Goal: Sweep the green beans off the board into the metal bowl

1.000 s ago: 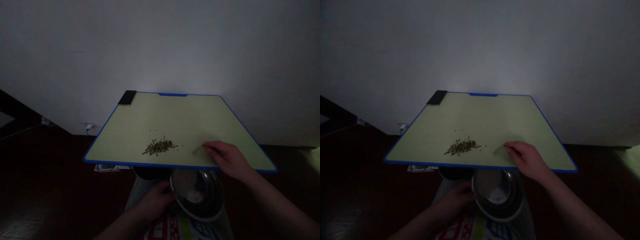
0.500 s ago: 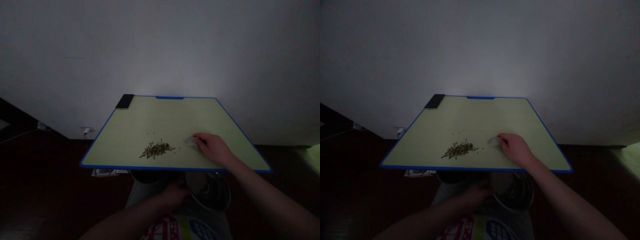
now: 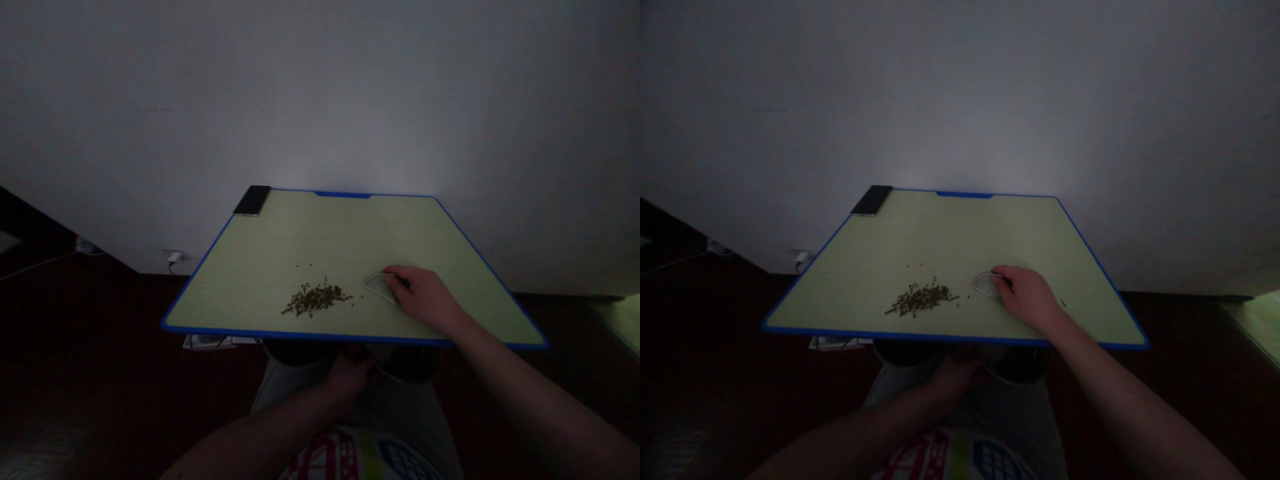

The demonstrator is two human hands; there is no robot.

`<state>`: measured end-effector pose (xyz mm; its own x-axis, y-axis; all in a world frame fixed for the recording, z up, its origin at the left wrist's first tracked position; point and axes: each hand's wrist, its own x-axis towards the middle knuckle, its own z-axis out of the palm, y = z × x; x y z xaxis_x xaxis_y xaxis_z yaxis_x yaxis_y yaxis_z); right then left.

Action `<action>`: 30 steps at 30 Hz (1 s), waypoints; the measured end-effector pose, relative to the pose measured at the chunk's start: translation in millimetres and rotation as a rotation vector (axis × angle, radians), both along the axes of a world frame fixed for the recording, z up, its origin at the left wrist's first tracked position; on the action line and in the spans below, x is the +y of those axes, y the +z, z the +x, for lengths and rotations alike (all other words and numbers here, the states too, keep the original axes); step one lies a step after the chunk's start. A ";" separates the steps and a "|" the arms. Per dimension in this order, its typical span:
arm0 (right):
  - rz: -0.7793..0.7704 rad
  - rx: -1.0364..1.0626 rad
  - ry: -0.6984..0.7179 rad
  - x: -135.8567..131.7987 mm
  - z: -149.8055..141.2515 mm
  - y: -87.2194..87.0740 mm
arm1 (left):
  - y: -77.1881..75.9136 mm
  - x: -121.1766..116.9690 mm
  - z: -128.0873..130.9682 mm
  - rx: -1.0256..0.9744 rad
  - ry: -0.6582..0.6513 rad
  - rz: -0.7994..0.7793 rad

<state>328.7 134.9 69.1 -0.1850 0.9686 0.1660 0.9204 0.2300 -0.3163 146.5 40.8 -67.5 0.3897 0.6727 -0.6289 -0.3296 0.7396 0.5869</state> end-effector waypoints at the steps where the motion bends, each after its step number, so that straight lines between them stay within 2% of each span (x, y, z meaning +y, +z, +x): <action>1: 0.002 0.003 -0.001 0.0 0.2 -0.5 | 0.5 0.0 -0.7 0.020 -0.004 0.001; 5: -0.002 0.016 -0.006 -0.3 0.8 -1.7 | 4.6 -0.3 -3.7 0.084 -0.051 -0.012; 11: -0.028 0.022 -0.018 -1.1 1.2 -0.3 | 16.9 -3.1 -12.7 0.073 -0.037 -0.061; 14: -0.039 0.019 -0.023 -1.1 2.0 1.0 | 21.9 -11.8 -39.6 0.046 -0.054 -0.087; 17: -0.052 0.019 -0.027 -0.2 2.5 2.5 | 22.0 -26.2 -84.4 0.068 -0.067 -0.155; 21: -0.075 0.024 -0.019 3.9 0.4 4.1 | 18.5 -40.2 -138.1 0.107 0.047 -0.169; 22: -0.082 0.022 -0.014 5.2 -0.8 4.4 | 17.8 -41.2 -145.3 0.123 0.124 -0.165; 25: -0.104 0.003 0.006 9.1 -6.2 5.5 | 16.3 -37.6 -151.5 0.242 0.369 -0.172; 30: -0.125 -0.007 0.066 14.5 -19.6 7.2 | 16.3 -22.7 -144.9 0.248 0.473 -0.145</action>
